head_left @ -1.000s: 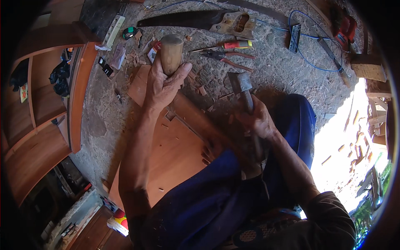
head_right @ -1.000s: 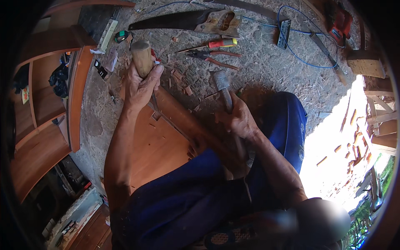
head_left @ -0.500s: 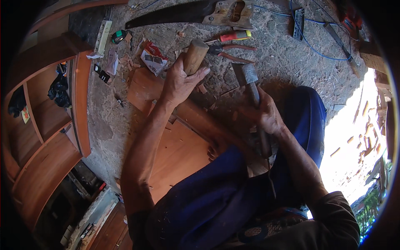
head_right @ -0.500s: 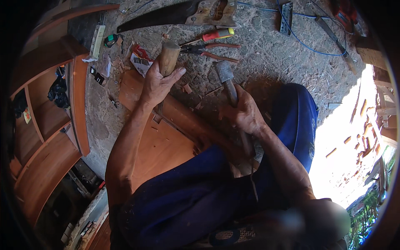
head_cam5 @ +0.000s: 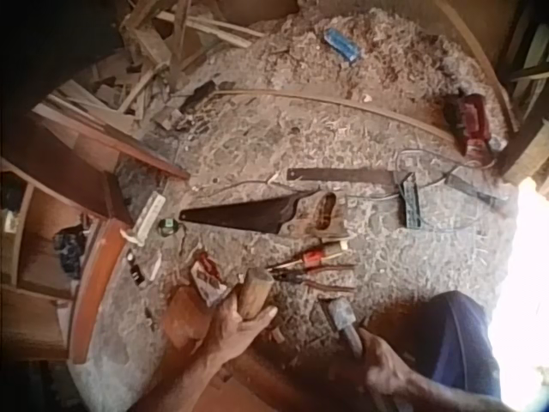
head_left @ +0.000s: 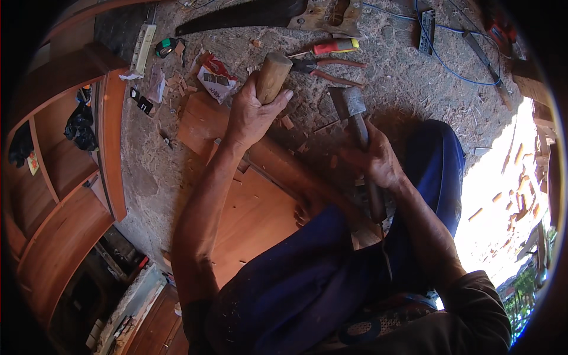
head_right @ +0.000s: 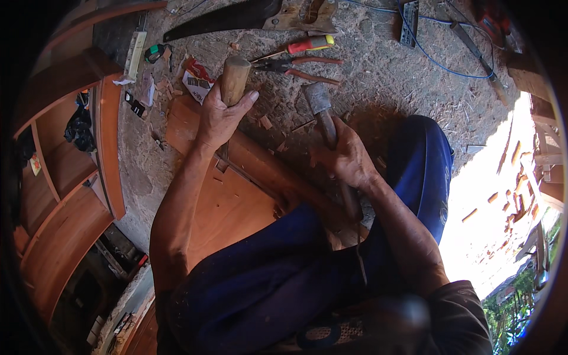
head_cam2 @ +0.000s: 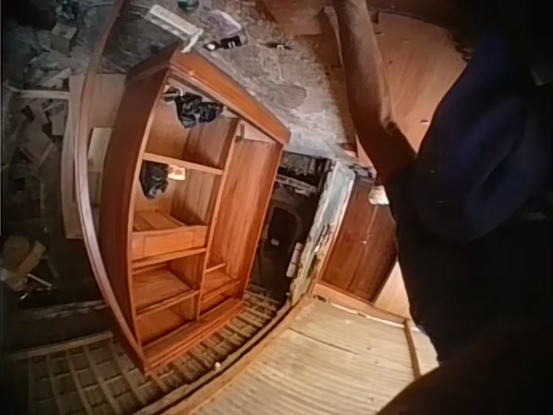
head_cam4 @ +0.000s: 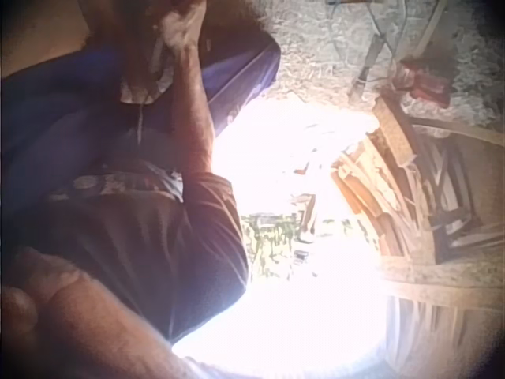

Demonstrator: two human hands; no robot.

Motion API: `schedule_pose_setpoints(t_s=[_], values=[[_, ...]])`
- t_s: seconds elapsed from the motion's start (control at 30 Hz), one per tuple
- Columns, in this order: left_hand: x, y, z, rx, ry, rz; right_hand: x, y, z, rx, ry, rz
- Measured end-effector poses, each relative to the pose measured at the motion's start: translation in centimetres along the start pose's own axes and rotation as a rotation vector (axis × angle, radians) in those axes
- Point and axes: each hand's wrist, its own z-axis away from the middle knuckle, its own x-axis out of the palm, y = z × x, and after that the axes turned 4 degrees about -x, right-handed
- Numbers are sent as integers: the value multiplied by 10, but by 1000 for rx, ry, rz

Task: The person sits on the floor and uses a chisel and mallet to carve a wooden plank. They repeatedly strike the chisel to remove wood chips and shape the edge of the plank. The person also uses a square tool to check the alignment of the carved edge.

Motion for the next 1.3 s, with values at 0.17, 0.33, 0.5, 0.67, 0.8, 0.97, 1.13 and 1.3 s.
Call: schedule_pose_setpoints(t_s=[0.17, 0.33, 0.5, 0.67, 0.8, 0.97, 1.13, 1.3], values=[[2, 3, 0, -6, 19, 35, -2, 2, -1, 7, 4, 40], [1, 0, 1, 15, 20, 22, -2, -2, -2, 10, -16, 63], [2, 8, 7, -24, -26, 118, -1, -4, -3, 14, -8, 66], [4, -2, 7, 26, 7, 170, 1, -3, -4, -4, -11, 65], [1, -3, 4, -3, 5, 87, 1, -4, -5, 33, -15, 75], [1, -8, 3, -9, 22, 128, 0, -1, -7, 29, -21, 98], [-1, -6, 3, -4, 14, 82, 0, -3, -7, 13, -12, 80], [2, -5, 5, 8, 39, 76, -2, 0, -8, 17, -21, 58]])
